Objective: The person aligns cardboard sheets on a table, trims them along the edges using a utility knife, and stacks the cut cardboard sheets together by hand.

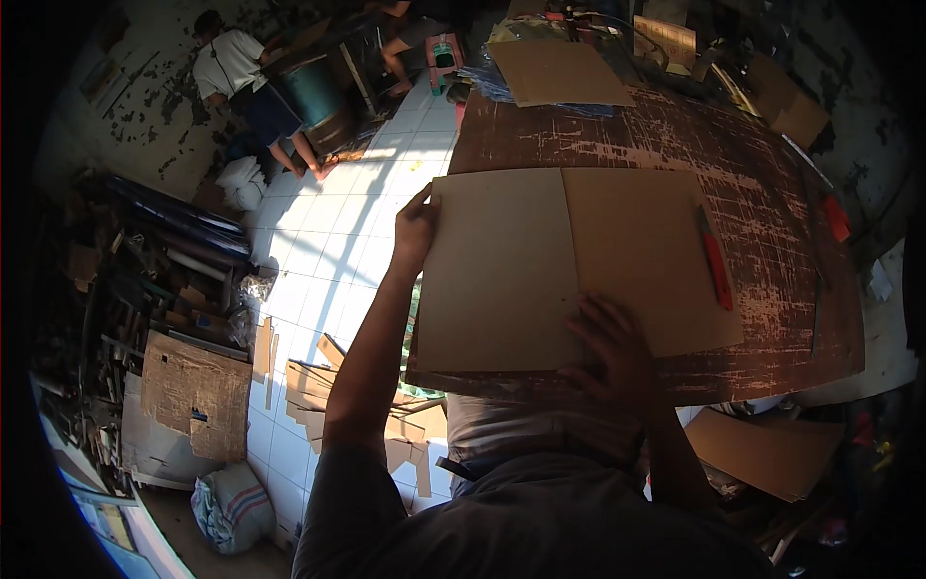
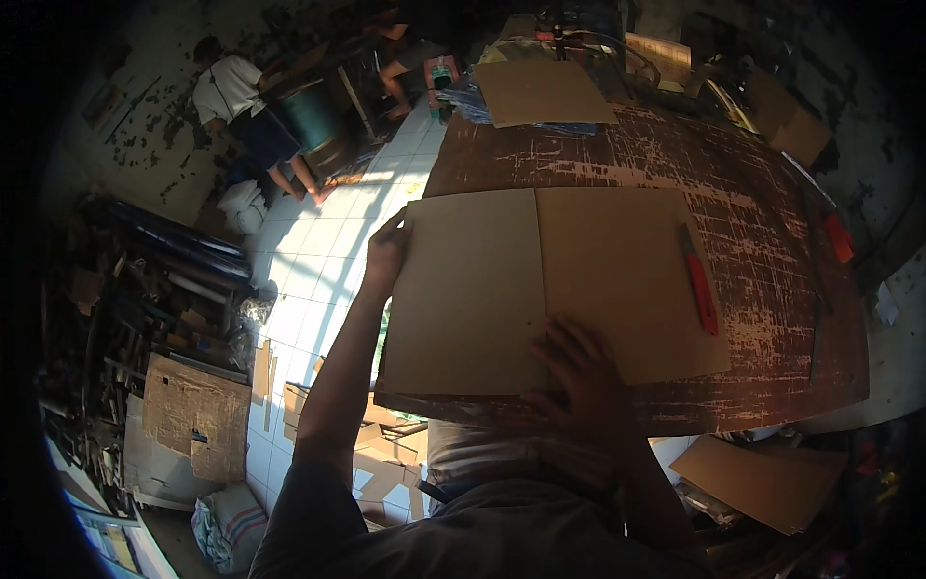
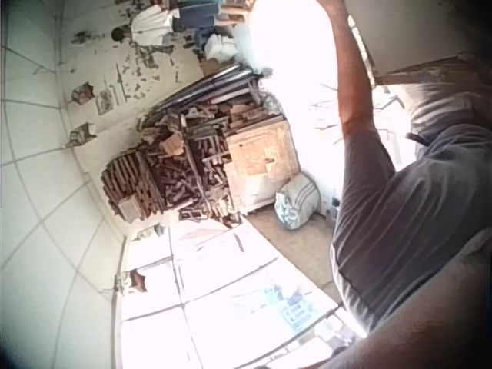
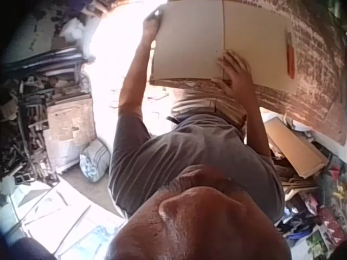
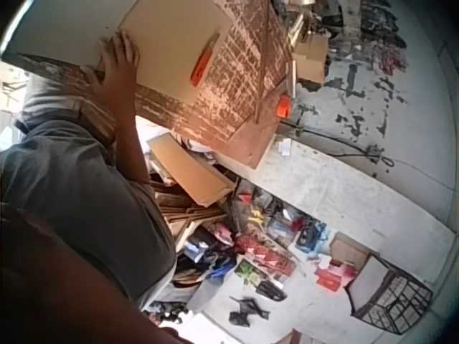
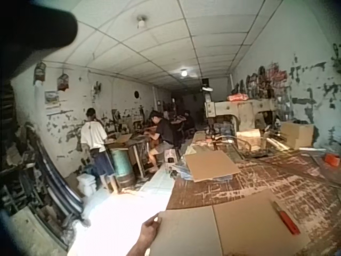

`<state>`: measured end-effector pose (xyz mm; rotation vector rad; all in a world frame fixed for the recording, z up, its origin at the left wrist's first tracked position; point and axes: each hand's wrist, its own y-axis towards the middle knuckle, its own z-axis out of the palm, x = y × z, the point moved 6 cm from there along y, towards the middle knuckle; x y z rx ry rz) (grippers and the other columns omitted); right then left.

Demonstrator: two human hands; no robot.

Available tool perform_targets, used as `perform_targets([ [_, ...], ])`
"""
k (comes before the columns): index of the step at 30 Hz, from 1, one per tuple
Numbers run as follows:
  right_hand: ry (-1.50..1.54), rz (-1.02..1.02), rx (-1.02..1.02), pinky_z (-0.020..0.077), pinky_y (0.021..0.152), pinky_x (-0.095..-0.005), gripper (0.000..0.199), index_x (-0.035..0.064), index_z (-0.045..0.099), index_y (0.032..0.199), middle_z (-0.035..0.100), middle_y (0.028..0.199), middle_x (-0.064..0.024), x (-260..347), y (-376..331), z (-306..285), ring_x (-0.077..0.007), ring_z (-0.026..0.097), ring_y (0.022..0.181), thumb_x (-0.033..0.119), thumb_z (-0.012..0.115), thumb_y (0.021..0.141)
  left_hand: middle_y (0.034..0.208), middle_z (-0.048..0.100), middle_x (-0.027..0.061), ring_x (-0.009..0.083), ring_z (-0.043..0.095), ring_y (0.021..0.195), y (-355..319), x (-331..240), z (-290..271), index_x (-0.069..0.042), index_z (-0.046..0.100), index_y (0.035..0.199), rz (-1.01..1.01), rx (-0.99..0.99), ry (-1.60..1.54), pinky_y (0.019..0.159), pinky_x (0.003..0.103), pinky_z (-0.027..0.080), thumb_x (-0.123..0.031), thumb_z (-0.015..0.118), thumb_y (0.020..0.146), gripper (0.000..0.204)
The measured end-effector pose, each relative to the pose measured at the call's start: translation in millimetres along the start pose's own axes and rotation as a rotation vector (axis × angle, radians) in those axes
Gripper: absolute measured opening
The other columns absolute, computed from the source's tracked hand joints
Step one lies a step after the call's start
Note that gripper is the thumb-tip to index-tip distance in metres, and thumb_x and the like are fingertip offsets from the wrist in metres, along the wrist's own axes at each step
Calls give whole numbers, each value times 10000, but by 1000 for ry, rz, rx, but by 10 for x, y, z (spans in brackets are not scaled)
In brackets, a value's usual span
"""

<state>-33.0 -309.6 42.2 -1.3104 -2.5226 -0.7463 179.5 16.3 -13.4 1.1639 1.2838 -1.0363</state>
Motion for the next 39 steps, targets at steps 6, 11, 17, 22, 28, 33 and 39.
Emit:
perform_targets([
  [6,23,42,15,292,1188,-533,663,50,595,1361,464,1534,-174,-32,-46,17,-360,376,1458,479,740,877,879,670,47,91,592,782,-33,-53,75,-26,582,1405,47,-36,84,737,265,499,-150,595,1022,403],
  [11,45,40,20,290,1194,-526,646,52,596,1360,482,1521,-169,17,2,52,-358,389,1452,463,738,882,906,685,57,115,629,802,86,166,-105,-31,580,1388,17,19,70,745,287,516,-120,577,980,417],
  [17,15,25,22,301,1195,-519,637,61,597,1366,478,1531,-167,-46,41,51,-368,404,1444,428,751,869,917,715,142,203,679,799,166,23,20,-42,579,1376,137,-72,288,765,352,538,-118,508,936,452],
  [22,9,10,12,310,1190,-520,624,81,599,1378,481,1533,-162,0,38,60,-370,407,1442,399,756,864,947,731,158,230,708,847,166,71,7,-52,569,1404,86,-66,251,805,367,553,-132,528,936,477],
  [28,-38,3,10,333,1181,-508,596,86,617,1366,512,1508,-154,27,12,73,-364,414,1437,359,767,858,1063,744,200,252,724,895,103,68,-43,-60,569,1416,138,-89,349,831,363,562,-137,538,949,474],
  [33,2,35,-1,333,1184,-500,605,76,613,1369,513,1507,-159,-6,-16,37,-363,413,1439,352,775,855,1083,734,206,236,712,924,104,23,92,-58,529,1453,92,-19,247,840,352,556,-134,522,970,489],
  [39,55,37,40,333,1191,-499,617,78,592,1389,473,1536,-162,-52,-3,58,-364,377,1460,362,764,869,1065,731,130,141,666,877,45,-3,27,-2,569,1416,78,-62,164,799,286,532,-242,619,1015,470],
])
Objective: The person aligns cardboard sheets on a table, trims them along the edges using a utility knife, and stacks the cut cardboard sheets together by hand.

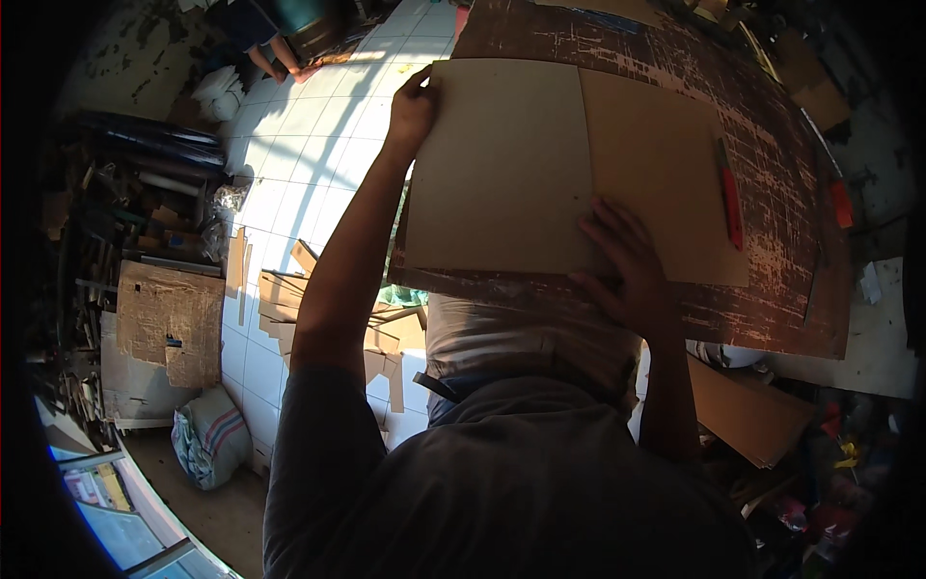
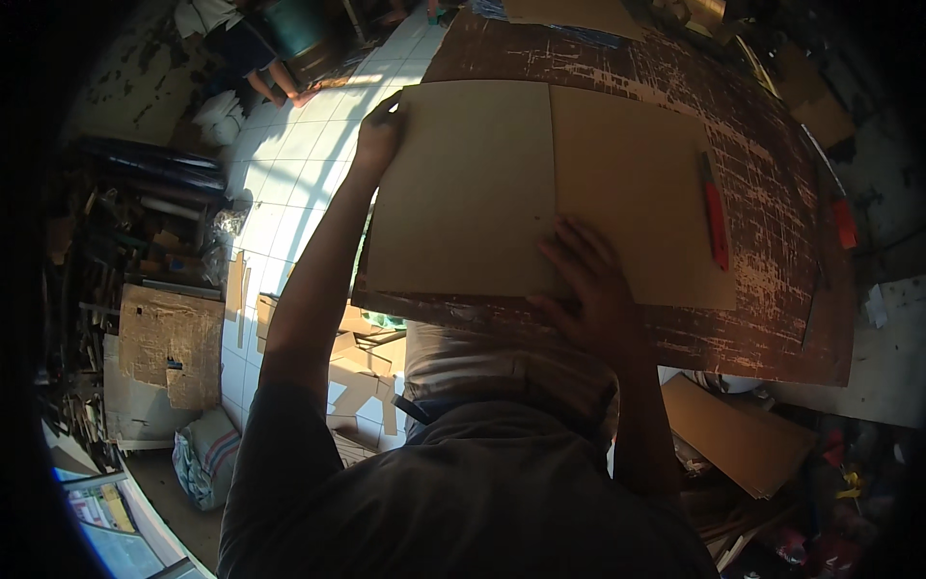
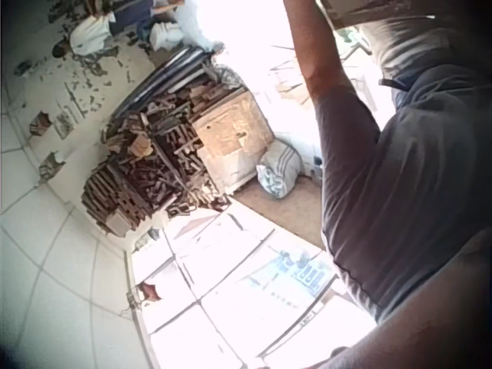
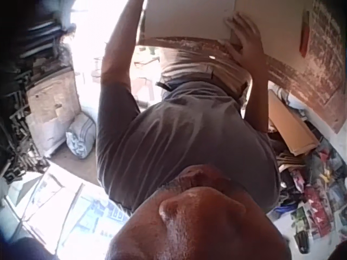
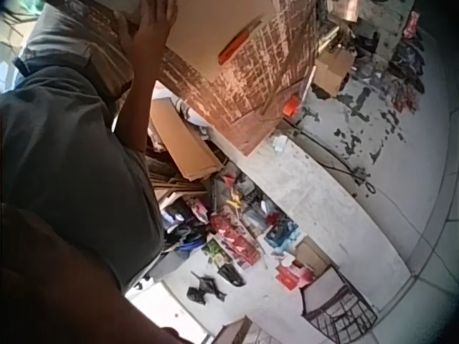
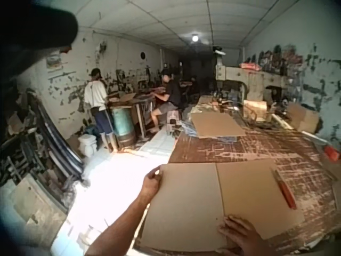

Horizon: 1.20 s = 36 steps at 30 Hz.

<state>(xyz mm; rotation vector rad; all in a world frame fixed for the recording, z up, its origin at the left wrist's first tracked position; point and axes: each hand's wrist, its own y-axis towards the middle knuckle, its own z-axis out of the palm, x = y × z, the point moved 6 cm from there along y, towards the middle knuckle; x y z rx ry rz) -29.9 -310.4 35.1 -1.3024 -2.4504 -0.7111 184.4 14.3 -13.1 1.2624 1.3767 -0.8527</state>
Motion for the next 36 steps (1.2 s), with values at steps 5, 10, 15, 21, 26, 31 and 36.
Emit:
perform_targets([
  [5,63,7,-10,333,1194,-495,595,81,609,1365,469,1541,-154,-13,-16,-39,-367,382,1461,285,794,837,967,731,113,128,656,822,22,-7,-38,25,652,1287,67,-48,-53,747,276,526,-211,686,985,384],
  [10,163,-48,-49,340,1191,-494,536,72,661,1289,513,1513,-137,-26,-25,-102,-372,420,1443,202,822,795,957,731,108,119,647,803,4,-14,-49,10,673,1271,30,-91,42,735,267,521,-222,691,983,370],
  [15,183,-22,-43,363,1177,-489,436,62,703,1175,575,1449,-108,-52,-20,-59,-350,443,1411,265,827,810,953,738,104,124,654,804,-48,-85,-29,-8,684,1270,33,-102,46,743,277,527,-218,688,978,361],
  [21,151,-44,-48,355,1182,-494,429,63,714,1161,585,1437,-112,-1,-10,-66,-345,455,1404,267,831,803,864,744,121,175,693,762,14,16,-123,-58,726,1222,44,-156,192,747,331,547,-338,730,935,401],
  [26,148,-62,-46,318,1202,-516,422,56,713,1158,586,1432,-117,-12,-11,-63,-336,455,1412,273,822,813,832,722,94,141,662,722,-53,-57,-84,-39,721,1228,43,-160,132,707,306,534,-304,720,953,382],
  [31,164,-58,-56,303,1212,-519,423,55,707,1159,585,1428,-125,-38,-12,-61,-333,460,1408,287,816,823,837,691,54,100,611,726,-50,-77,-58,-12,671,1295,18,-72,-40,681,263,502,-195,692,981,364],
  [36,133,-75,-53,300,1216,-513,426,59,702,1154,586,1420,-128,-51,-13,-59,-326,458,1408,300,816,822,926,718,77,106,639,796,-103,-106,-22,9,648,1311,-35,-39,-149,725,259,518,-136,668,989,354],
])
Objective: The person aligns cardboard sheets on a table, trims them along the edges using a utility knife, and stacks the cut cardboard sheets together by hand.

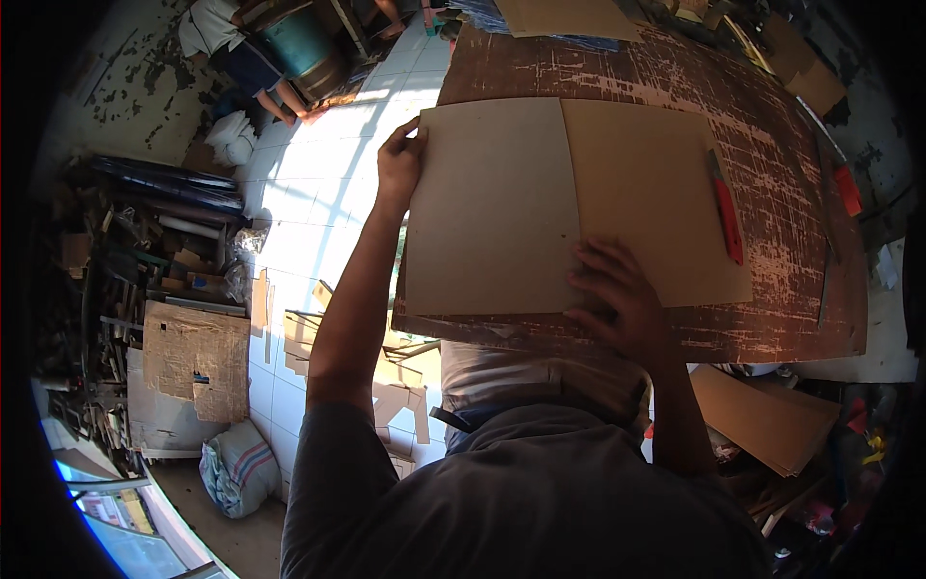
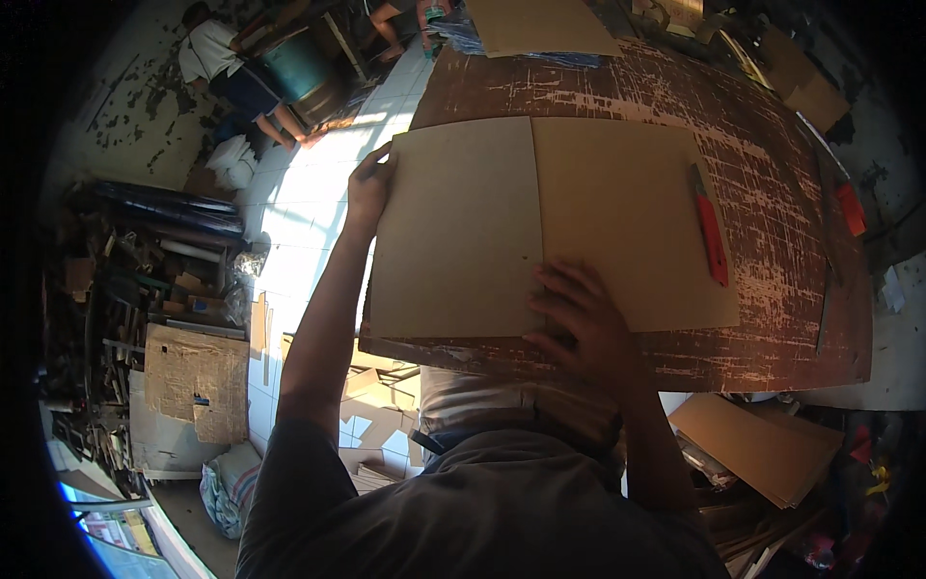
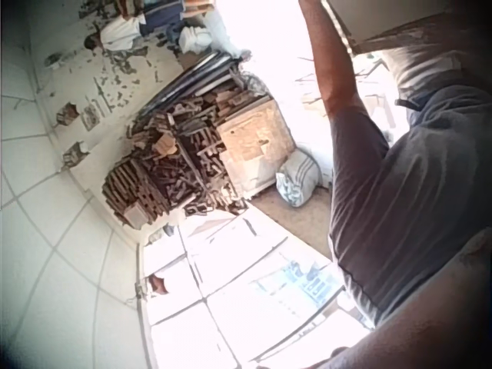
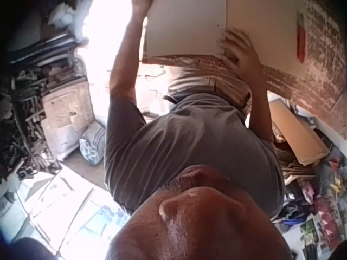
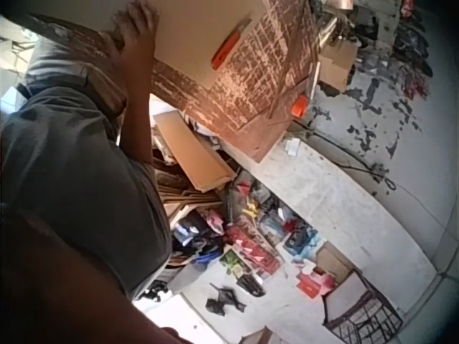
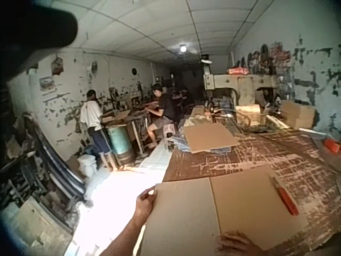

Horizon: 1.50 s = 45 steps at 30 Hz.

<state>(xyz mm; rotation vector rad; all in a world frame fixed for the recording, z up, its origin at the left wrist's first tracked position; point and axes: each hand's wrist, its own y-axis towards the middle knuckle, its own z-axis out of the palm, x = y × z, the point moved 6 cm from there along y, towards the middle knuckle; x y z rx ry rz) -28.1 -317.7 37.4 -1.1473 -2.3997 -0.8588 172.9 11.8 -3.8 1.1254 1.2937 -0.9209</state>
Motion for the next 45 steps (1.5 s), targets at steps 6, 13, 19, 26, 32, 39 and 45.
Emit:
perform_targets([
  [6,-5,2,-1,291,1220,-520,426,65,704,1154,589,1419,-122,-5,-3,-6,-325,456,1409,306,817,822,982,734,95,111,657,832,9,0,11,13,642,1321,-26,-2,-59,753,264,533,-116,655,996,350],
  [13,-1,0,2,292,1219,-524,406,73,707,1147,581,1427,-109,10,0,10,-326,449,1418,295,816,825,894,706,71,103,641,781,35,30,-11,-6,642,1342,11,-11,132,720,271,520,-193,685,991,400],
  [19,15,20,-3,319,1203,-527,419,65,704,1156,581,1428,-108,23,0,4,-333,457,1412,275,820,812,884,694,76,124,634,781,-173,10,-128,7,560,1423,-91,99,79,737,287,513,-207,733,959,539],
  [26,25,15,-7,336,1188,-530,427,54,695,1166,578,1427,-123,24,11,4,-350,474,1394,257,823,813,867,665,58,112,614,812,-816,-66,-394,31,544,1426,-102,150,233,728,274,490,-213,778,922,608],
  [32,27,7,-13,362,1166,-530,439,44,682,1178,570,1434,-136,13,6,-4,-367,479,1385,227,833,808,830,649,44,87,554,686,-1524,-415,-603,-28,740,1104,126,-88,633,625,278,474,-203,783,898,274],
  [39,75,13,-8,402,1132,-511,420,30,670,1184,564,1436,-149,41,36,-4,-384,473,1385,179,818,821,785,603,70,126,510,628,-2268,-519,-667,11,683,927,66,-177,746,563,292,401,-120,767,898,159],
  [45,21,-2,1,402,1134,-505,426,30,664,1198,557,1439,-151,61,14,-12,-372,466,1391,169,813,824,802,615,83,143,519,640,-2373,-495,-619,6,682,942,73,-207,671,594,296,427,-64,732,909,93],
])
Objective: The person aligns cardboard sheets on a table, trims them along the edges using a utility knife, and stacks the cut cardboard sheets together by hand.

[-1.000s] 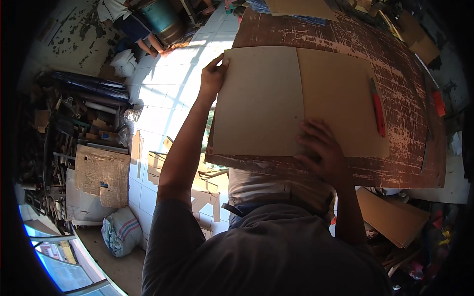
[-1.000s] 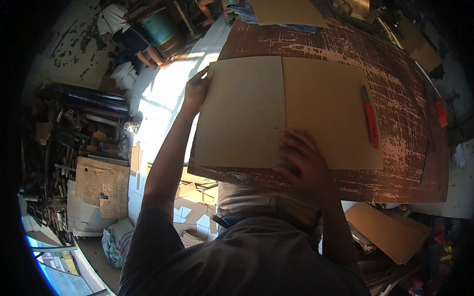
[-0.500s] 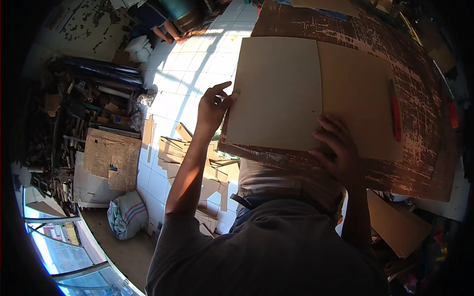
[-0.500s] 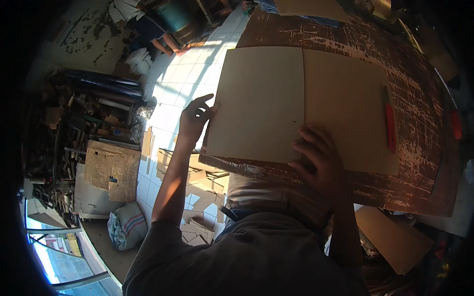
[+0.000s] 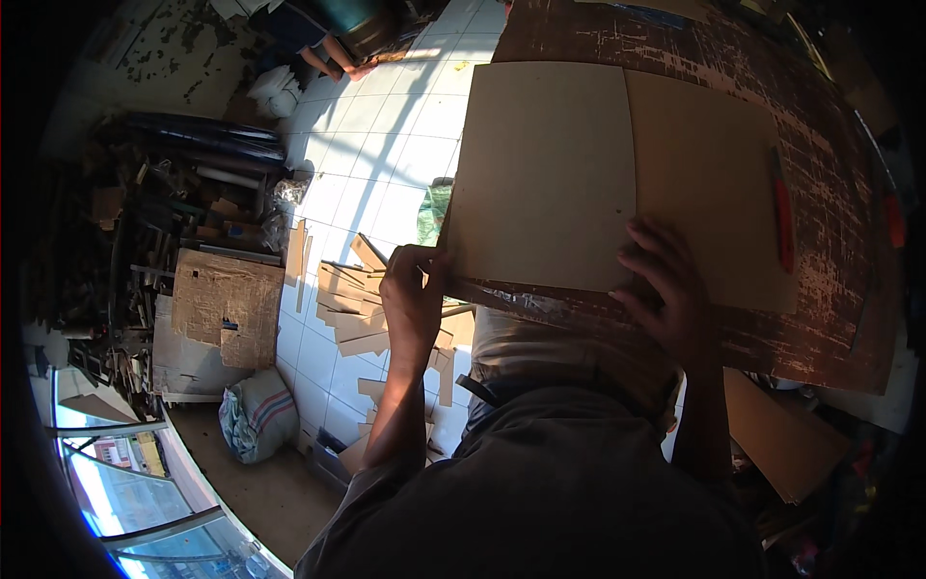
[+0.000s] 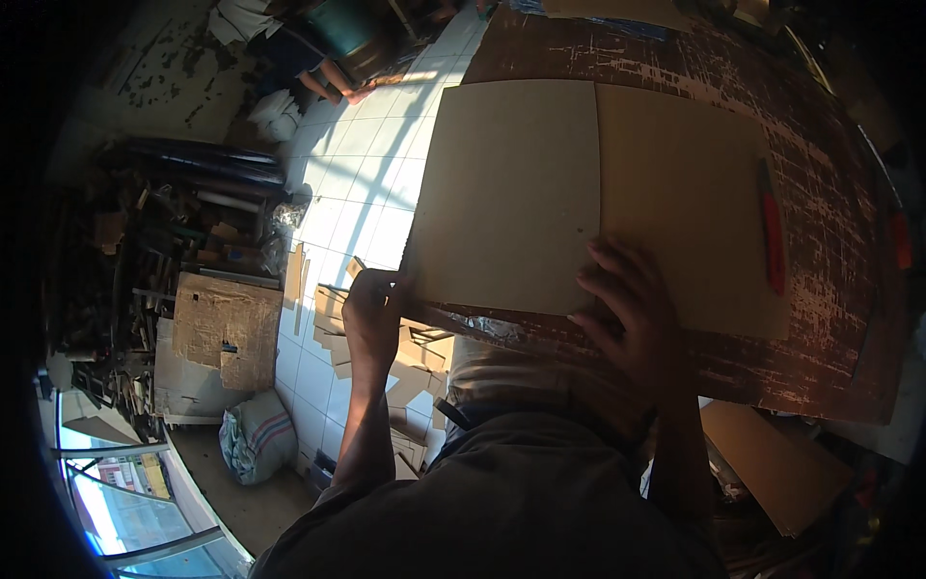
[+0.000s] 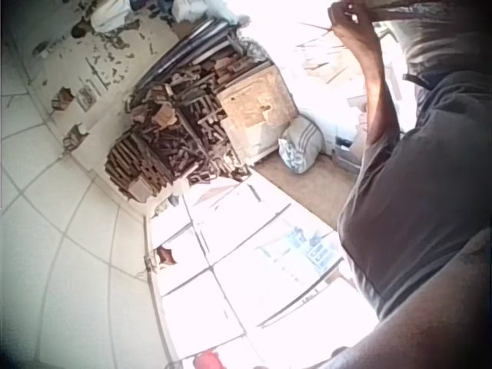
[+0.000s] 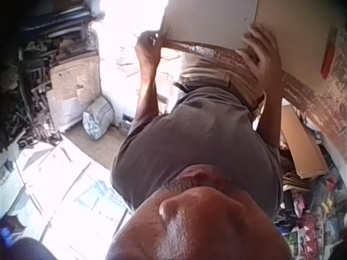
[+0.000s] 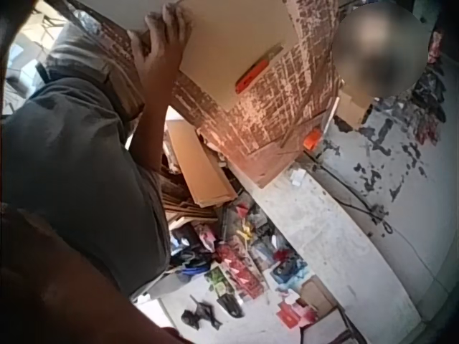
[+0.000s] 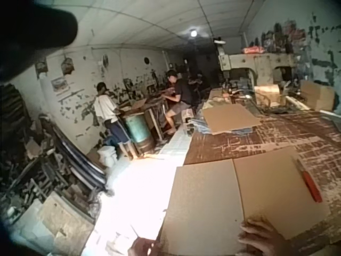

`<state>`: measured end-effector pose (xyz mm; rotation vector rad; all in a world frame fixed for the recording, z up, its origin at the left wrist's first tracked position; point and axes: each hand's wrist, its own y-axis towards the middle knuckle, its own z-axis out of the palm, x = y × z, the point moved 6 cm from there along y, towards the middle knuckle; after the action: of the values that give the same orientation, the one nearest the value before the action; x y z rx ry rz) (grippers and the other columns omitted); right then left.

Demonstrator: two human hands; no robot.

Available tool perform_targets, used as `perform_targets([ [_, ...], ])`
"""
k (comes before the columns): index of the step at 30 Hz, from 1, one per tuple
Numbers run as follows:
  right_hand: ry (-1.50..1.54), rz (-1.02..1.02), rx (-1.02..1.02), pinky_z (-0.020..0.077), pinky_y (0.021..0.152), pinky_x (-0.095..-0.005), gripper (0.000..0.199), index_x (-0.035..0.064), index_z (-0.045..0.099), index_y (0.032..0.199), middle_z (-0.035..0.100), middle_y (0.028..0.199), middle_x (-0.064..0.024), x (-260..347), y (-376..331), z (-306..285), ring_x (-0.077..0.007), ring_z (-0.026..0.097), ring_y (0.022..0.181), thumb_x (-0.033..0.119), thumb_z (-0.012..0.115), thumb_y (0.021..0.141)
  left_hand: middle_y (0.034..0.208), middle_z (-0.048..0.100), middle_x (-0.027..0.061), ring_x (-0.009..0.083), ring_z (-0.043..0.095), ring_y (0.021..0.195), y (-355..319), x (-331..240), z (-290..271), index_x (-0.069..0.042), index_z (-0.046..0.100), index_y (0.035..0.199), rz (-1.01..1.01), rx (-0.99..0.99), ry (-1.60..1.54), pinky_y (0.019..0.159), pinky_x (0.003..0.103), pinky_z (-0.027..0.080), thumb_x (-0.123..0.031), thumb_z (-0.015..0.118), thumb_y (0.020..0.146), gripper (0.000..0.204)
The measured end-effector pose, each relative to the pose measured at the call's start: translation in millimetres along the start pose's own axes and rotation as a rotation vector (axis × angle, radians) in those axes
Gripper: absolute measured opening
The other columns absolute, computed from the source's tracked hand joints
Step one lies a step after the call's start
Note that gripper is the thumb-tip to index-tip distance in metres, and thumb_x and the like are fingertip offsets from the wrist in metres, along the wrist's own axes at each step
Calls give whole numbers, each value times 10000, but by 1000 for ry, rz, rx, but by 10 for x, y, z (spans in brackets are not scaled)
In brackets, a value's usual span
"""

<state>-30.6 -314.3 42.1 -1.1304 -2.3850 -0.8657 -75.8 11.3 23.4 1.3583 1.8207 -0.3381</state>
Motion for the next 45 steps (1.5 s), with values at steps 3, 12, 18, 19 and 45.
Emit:
perform_targets([
  [3,40,6,-23,392,1144,-509,429,29,661,1195,552,1440,-149,-19,-20,-5,-365,461,1395,189,813,827,797,653,78,121,564,662,-31,218,47,18,676,958,-59,44,-126,617,278,459,-73,721,924,107],
  [12,19,-37,-39,372,1163,-507,410,26,654,1162,559,1425,-146,-24,-6,-5,-348,472,1385,217,807,834,767,687,82,112,625,706,-24,161,49,45,664,958,-141,74,-209,673,274,508,-137,703,963,186],
  [18,23,-32,-43,363,1168,-513,406,28,655,1162,561,1425,-144,-38,-16,0,-341,470,1391,216,807,836,772,680,86,121,616,715,-43,155,69,43,668,954,-71,8,-148,674,285,501,-145,696,966,191],
  [19,29,-40,-40,363,1168,-513,406,28,655,1162,561,1425,-144,-29,-17,4,-341,470,1391,216,807,836,771,678,86,119,612,715,-40,137,75,43,668,953,-83,17,-138,671,285,497,-145,694,966,191],
  [45,65,-2,-54,419,1124,-483,407,22,662,1175,551,1439,-150,-16,-13,9,-358,477,1375,190,808,834,835,679,50,94,599,794,472,62,-103,9,682,1181,4,26,-205,701,250,475,-213,657,1014,279],
])
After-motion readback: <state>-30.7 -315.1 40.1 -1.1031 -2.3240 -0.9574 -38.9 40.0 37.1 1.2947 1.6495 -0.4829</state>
